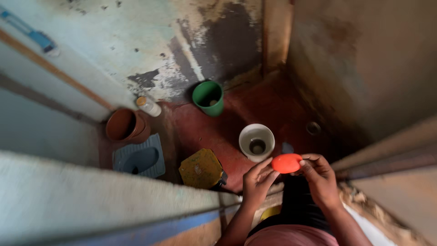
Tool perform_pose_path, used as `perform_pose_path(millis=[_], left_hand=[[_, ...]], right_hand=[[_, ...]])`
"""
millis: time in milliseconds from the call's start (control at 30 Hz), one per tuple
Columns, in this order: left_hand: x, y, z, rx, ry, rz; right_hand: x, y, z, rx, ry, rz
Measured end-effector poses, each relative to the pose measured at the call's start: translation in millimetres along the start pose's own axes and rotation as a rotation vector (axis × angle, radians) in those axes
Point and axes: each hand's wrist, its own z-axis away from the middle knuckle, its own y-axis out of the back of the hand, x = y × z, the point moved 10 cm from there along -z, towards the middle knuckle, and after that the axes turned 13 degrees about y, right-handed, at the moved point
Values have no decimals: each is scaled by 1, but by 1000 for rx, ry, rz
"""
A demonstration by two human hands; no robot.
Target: The person picks up various bathroom items from the floor, including a bar of soap, a brush, a box, and toothbrushes with toothpaste. They walk into the bathroom and place each item onto a wall-mounted shelf or rack.
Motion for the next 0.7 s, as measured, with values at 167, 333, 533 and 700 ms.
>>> perform_pose_path(millis=[167,333,533,700], left_hand=[[-24,36,-48,273,12,153],[-17,51,-139,537,39,32],[68,-6,-249,469,0,88],[120,-70,-329,417,-37,-15]], right_hand=[[43,-38,-85,-212,-149,-32],[63,-67,-212,-430,-306,-26],[22,-60,-355,-679,-205,-118],[-22,-1,-438,-453,-90,-116]])
